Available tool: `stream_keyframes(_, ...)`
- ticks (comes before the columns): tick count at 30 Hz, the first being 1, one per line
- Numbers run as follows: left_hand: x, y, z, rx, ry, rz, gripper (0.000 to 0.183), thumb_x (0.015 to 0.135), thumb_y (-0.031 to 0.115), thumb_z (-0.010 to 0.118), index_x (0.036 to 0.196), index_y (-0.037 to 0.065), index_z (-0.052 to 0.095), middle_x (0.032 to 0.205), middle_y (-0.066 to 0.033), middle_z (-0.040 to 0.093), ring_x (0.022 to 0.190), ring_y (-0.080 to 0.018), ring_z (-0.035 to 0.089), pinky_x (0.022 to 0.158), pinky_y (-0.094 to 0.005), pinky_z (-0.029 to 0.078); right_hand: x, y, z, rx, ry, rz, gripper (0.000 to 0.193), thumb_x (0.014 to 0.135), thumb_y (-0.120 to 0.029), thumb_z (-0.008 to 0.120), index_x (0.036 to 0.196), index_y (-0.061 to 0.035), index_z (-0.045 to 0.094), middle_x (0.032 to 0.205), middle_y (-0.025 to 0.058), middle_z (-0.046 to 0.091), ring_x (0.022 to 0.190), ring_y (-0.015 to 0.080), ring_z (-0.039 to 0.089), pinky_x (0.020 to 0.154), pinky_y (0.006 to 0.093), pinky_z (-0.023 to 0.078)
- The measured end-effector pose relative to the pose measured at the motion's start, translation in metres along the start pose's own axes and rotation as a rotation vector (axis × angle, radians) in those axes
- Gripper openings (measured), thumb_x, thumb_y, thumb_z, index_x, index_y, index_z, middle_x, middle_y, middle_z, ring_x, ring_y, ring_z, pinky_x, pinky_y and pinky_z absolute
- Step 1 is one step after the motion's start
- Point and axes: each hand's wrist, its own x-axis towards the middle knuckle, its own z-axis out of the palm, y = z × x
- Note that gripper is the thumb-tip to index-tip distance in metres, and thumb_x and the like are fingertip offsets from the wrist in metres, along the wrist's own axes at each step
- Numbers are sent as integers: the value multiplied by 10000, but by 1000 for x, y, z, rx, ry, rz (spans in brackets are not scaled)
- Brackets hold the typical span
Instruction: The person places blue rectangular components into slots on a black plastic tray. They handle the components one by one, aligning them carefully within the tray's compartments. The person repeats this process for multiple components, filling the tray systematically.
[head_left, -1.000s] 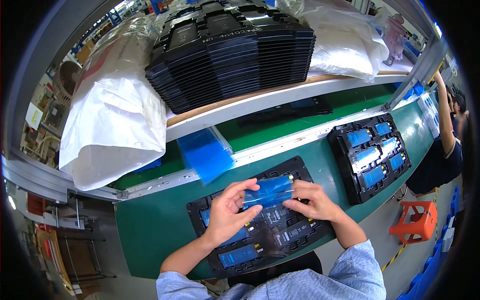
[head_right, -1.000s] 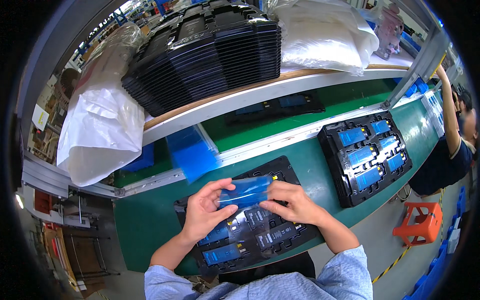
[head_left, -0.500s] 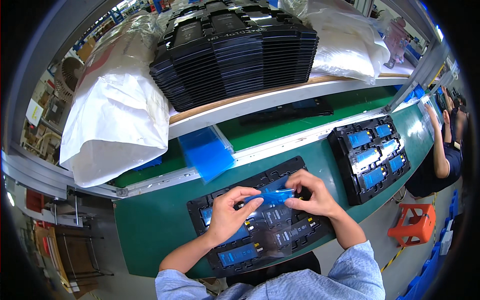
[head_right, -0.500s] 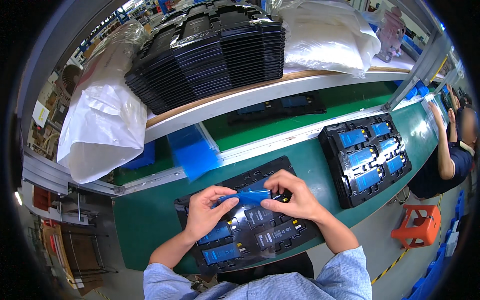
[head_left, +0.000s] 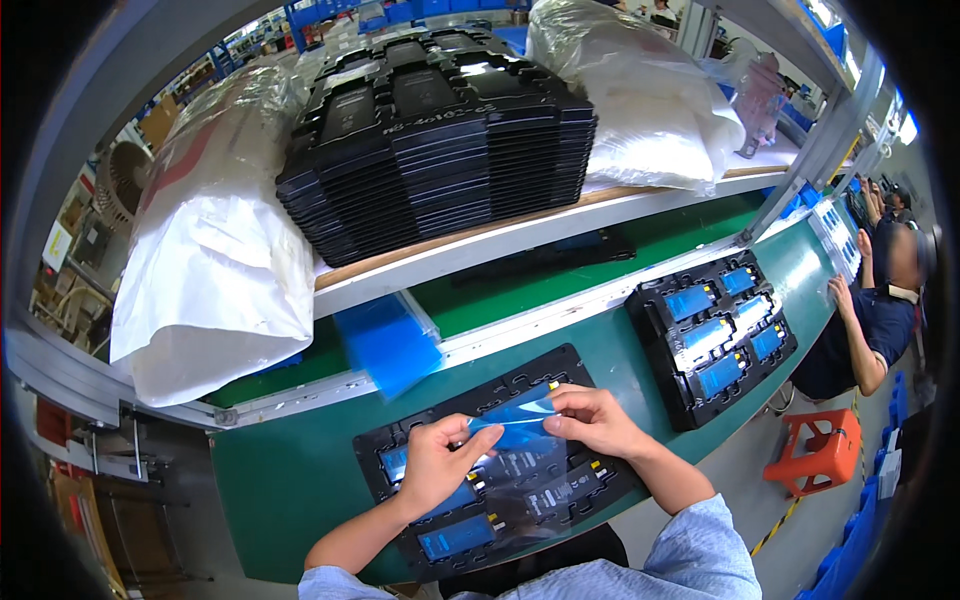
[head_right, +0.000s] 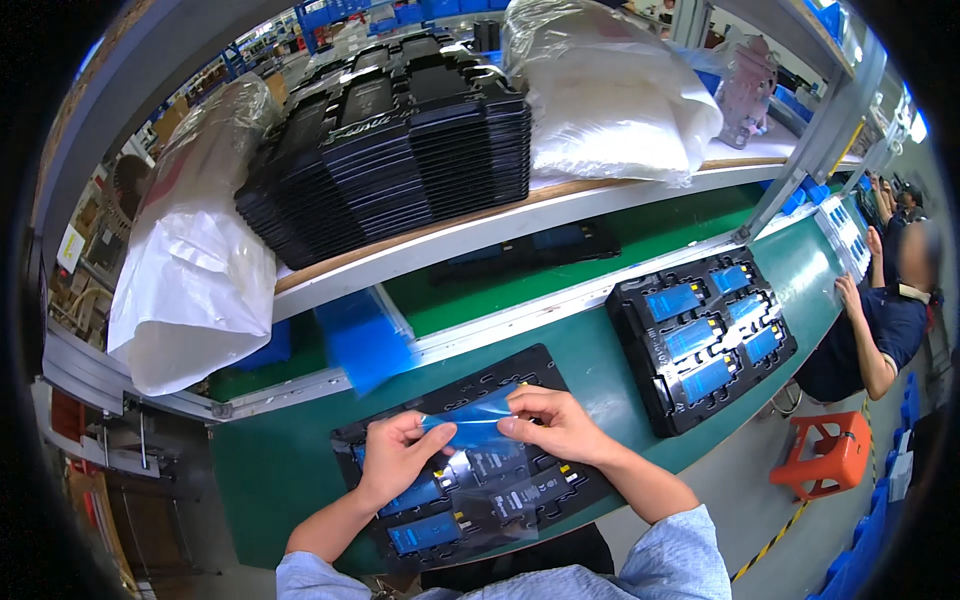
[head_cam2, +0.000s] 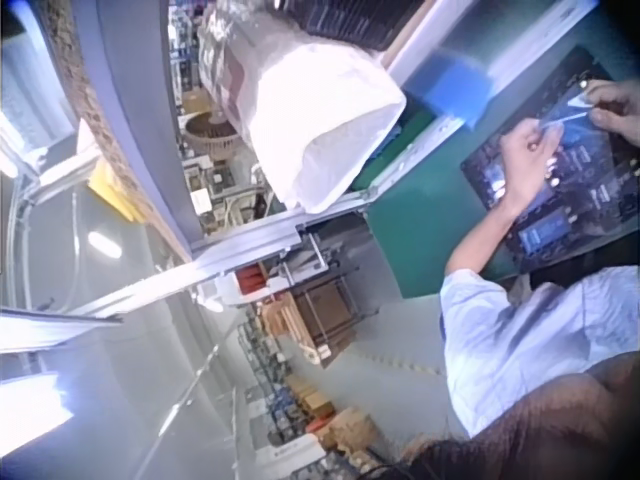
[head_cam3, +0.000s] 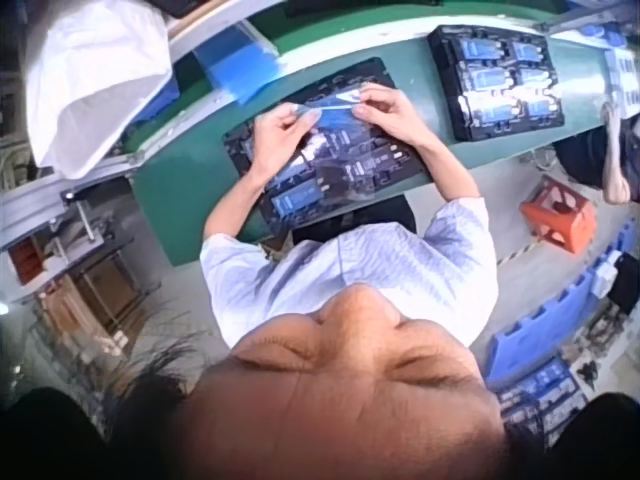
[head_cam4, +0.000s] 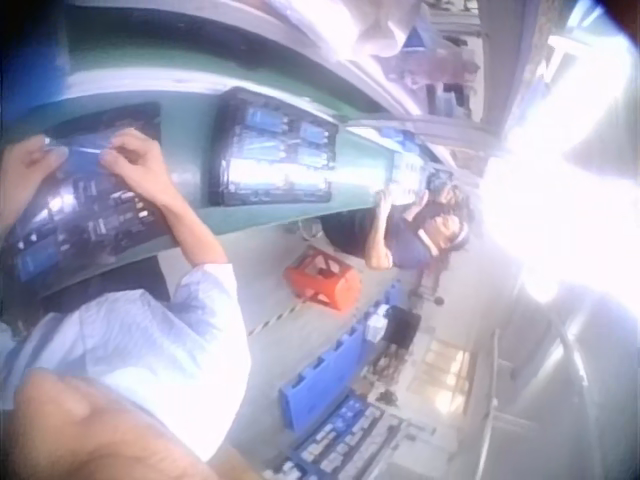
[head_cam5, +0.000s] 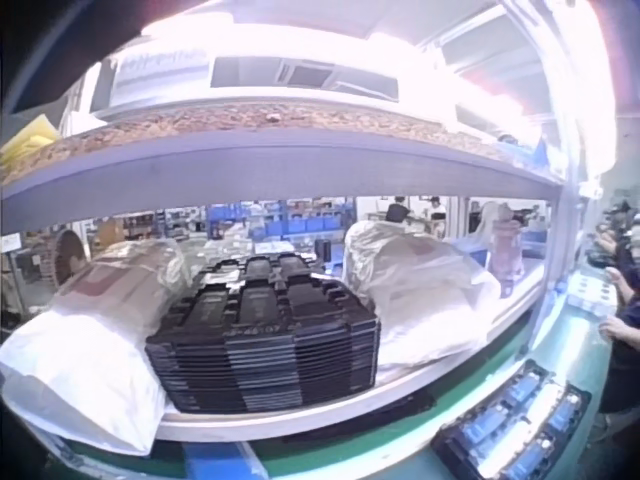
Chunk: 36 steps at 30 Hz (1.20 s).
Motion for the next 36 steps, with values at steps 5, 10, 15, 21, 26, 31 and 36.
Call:
stream_keyframes(5, 1, 1, 3, 197, 78, 97, 318, 823, 152, 743, 605, 1, 566, 578, -55, 633, 535, -25, 534, 450, -224, 367, 2, 8, -5, -141, 31, -144, 160, 884, -122, 665, 924, 33, 674, 937, 57, 608, 860, 119, 552, 719, 250, 433)
stream_keyframes(10, 13, 2, -5, 503, 59, 308, 359, 864, 197, 649, 546, 36, 610, 537, -88, 606, 466, -209, 588, 502, -322, 431, 1, 12, -21, 103, 134, -22, 225, 934, -238, 615, 928, -15, 650, 898, 18, 611, 802, 74, 561, 669, 228, 423)
stream_keyframes(15, -7, 42, -19, 631, -446, 166, 215, 912, 151, 538, 778, 44, 668, 661, -154, 639, 612, -269, 644, 593, -390, 478, 9, 2, -35, 146, 219, 49, 196, 940, -245, 607, 940, -53, 646, 775, -14, 621, 677, 44, 561, 600, 193, 412)
stream_keyframes(21, -21, 60, -2, 685, -726, 169, 140, 840, 189, 636, 906, 72, 673, 630, -154, 595, 558, -306, 601, 528, -394, 456, 9, 6, -38, 180, 160, 66, 213, 936, -257, 615, 930, -47, 646, 760, -14, 621, 659, 47, 566, 577, 192, 418)
stream_keyframes(26, -25, 57, -5, 641, -913, 103, 164, 832, 199, 656, 947, 84, 677, 600, -145, 580, 532, -298, 588, 505, -384, 440, 16, 11, -37, 164, 176, 44, 236, 941, -282, 605, 898, -53, 642, 738, -22, 615, 632, 36, 557, 553, 185, 416)
stream_keyframes(31, -22, 44, -3, 655, -908, 111, 272, 843, 239, 655, 1059, 73, 642, 589, -140, 568, 522, -292, 574, 498, -398, 421, 21, 21, -43, 99, 214, 38, 255, 940, -299, 604, 861, -60, 642, 713, -34, 609, 598, 21, 538, 521, 180, 408)
stream_keyframes(36, -20, 40, -4, 682, -869, 124, 312, 850, 219, 646, 1125, 72, 625, 601, -139, 577, 522, -292, 579, 497, -397, 426, 25, 28, -43, 74, 223, 38, 271, 941, -314, 603, 906, -55, 672, 669, -47, 594, 587, 10, 517, 536, 175, 403)
